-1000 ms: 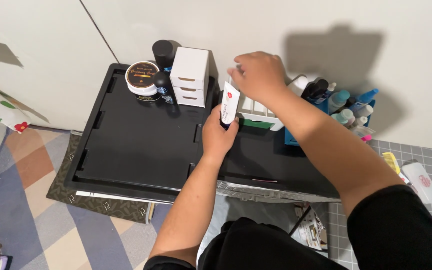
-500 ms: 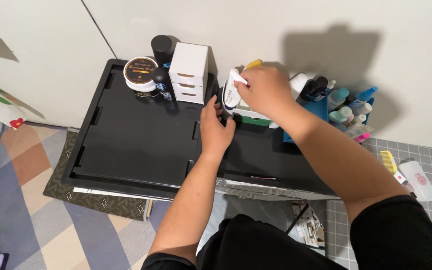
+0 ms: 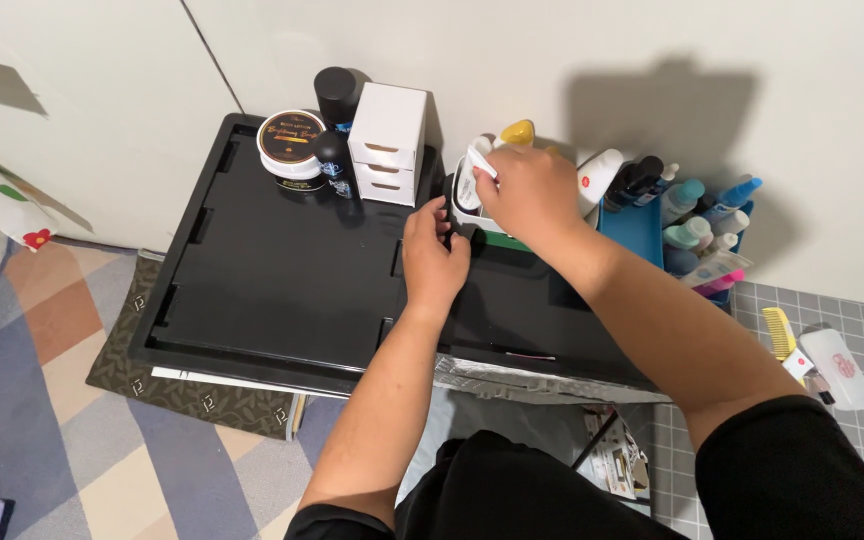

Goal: The recorder cleans and organizes various skincare and cosmetic items on a vanity.

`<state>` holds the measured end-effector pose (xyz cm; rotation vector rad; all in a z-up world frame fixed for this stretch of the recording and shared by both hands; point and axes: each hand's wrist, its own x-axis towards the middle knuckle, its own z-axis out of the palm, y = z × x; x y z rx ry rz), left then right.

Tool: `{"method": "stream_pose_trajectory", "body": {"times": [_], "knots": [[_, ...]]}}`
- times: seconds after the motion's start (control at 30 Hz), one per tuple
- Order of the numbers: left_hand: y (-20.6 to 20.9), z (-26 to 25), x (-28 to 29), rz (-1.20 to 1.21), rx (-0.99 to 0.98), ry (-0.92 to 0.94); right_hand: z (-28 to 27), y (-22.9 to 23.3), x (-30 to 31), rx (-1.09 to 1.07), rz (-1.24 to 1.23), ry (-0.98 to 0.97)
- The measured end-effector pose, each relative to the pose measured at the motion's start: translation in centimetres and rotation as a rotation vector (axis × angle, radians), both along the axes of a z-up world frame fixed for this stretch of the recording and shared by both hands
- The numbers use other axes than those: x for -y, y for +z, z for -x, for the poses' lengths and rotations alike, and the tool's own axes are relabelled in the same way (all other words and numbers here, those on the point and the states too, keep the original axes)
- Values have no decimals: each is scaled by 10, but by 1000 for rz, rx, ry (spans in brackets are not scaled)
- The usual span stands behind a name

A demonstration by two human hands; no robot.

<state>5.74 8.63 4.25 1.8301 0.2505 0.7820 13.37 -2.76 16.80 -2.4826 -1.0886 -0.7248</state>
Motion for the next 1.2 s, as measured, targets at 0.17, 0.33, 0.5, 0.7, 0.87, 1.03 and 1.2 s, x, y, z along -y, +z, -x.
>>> {"method": "stream_pose_trajectory", "body": {"times": [0.17,0.33,0.5,0.7,0.87,1.03,1.2], "knots": [[1,-1,1,-28,-14,-12,-3,-15,-3,-53,24,-78],[6,2,2,-22,-32,-24,-3,-25,-6,-72,4,-67],[2,2,3,-24,-33,-34,-5,-40,-8,22,74,-68],[1,2,3,-31,-10,-45,-3,-55,-7,30,46,-57],[3,0,2,-51,-1,-54,-7,-66,-5,16,31,-7],[3,0,1,-61,-13,-49,1,-62,-2,-25,49,-48],[10,6,4,-125,0,-73,25,-58,23,-38,-52,-40]]}}
